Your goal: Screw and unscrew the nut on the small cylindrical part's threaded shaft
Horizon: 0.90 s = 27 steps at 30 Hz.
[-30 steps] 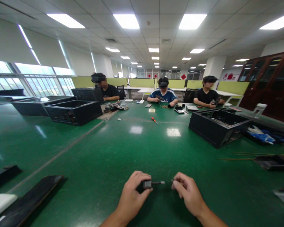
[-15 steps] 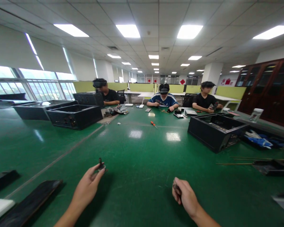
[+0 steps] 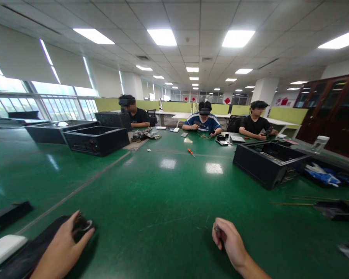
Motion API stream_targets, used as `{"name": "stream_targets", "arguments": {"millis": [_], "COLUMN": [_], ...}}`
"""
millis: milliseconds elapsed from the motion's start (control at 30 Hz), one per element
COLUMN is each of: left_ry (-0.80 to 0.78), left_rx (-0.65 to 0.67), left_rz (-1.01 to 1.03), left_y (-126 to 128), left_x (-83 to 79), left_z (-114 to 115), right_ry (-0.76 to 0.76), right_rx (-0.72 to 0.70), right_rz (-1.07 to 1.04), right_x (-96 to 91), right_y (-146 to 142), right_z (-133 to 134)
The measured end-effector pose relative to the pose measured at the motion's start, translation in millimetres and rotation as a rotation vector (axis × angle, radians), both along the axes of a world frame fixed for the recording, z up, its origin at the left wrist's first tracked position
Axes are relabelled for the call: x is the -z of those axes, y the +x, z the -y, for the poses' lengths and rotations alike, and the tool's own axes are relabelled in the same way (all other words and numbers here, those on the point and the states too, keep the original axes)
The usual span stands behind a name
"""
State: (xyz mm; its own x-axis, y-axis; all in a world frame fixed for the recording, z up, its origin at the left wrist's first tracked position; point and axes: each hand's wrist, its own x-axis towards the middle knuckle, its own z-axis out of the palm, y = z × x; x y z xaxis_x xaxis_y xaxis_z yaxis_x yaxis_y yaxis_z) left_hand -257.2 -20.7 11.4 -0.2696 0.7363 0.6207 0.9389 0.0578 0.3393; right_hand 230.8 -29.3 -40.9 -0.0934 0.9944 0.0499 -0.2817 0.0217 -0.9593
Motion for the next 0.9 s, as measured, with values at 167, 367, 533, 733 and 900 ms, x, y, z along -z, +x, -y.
{"name": "stream_targets", "arguments": {"millis": [167, 367, 533, 733, 900], "left_ry": [0.174, -0.048, -0.167, -0.105, 0.085], "left_rx": [0.214, 1.093, 1.089, 1.067, 0.458], "left_rz": [-0.128, 0.232, 0.707, 0.604, 0.251], "left_y": [71.7, 238.2, 324.3, 296.3, 160.3], "left_x": [-25.9, -31.4, -11.7, -22.3, -45.1], "left_z": [3.6, 10.3, 13.2, 3.2, -11.1], "right_ry": [-0.099, -0.094, -0.122, -0.104, -0.021], "right_rx": [-0.075, -0.228, -0.184, -0.237, -0.327], "right_rz": [-0.268, -0.338, -0.359, -0.213, 0.046], "right_x": [-8.0, -9.4, -10.4, 0.5, 7.1], "right_y": [-14.1, -30.5, -21.7, -23.4, -25.4], "right_z": [6.7, 15.2, 12.1, 8.4, 3.4]}}
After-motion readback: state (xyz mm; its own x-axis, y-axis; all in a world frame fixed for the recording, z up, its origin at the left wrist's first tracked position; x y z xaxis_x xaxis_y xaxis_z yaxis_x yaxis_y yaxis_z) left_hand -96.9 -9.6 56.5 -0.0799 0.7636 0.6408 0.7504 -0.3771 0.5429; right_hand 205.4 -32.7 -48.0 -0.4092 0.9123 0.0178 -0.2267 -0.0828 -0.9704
